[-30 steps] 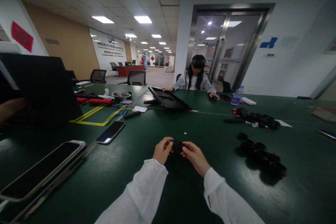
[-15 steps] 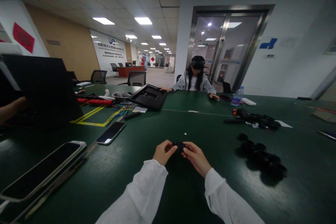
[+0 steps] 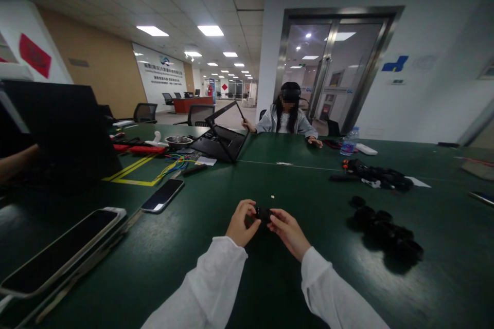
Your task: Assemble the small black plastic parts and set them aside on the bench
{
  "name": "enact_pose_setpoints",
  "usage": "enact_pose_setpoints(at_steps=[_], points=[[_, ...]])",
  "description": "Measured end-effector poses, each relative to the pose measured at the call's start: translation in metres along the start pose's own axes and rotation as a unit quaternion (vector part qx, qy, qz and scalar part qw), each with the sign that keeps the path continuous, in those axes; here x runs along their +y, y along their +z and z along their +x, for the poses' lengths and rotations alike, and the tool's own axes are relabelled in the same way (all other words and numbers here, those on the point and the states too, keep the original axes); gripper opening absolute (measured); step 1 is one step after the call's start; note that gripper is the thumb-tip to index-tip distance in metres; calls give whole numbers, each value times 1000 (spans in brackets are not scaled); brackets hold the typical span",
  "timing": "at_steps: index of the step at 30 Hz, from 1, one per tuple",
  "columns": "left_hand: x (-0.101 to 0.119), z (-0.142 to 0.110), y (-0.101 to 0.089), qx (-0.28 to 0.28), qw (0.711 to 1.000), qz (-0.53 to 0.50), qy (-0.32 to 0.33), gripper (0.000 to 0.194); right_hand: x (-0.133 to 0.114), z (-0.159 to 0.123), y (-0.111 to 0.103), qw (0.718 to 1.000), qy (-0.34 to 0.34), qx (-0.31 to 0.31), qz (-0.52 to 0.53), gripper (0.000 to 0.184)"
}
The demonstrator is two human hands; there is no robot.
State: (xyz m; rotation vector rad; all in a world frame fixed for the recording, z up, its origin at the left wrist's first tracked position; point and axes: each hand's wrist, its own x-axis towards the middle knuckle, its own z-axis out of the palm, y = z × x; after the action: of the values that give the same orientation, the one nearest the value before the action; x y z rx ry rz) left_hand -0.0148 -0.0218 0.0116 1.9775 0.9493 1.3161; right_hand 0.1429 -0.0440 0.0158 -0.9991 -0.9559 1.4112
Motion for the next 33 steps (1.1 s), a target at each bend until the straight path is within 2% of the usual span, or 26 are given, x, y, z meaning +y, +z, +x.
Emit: enact_pose_setpoints(at_steps=[3,5,12,18,26,33], points=[[-3,-1,2,-17,1000,-11,0,28,0,1,-1,1000,2,-2,14,27],[-5,0,2,-17,1000,1,-10,31,2,1,-3,1000,4,-5,12,26],[-8,1,1,3,999,40,-32,29,4,1,-6,1000,-11,-20,6,29],[-9,0,0,-23,998,32,-45,26,1,-1,-4,999,-5,-48,-11,27],[-13,2,1,-37,999,12,-31,38,5,3,-6,1000,-15,-13,16,29],[-13,1,1,-48,995,-18,-86,29,1,0,-4,1000,-3,-9,24,26]])
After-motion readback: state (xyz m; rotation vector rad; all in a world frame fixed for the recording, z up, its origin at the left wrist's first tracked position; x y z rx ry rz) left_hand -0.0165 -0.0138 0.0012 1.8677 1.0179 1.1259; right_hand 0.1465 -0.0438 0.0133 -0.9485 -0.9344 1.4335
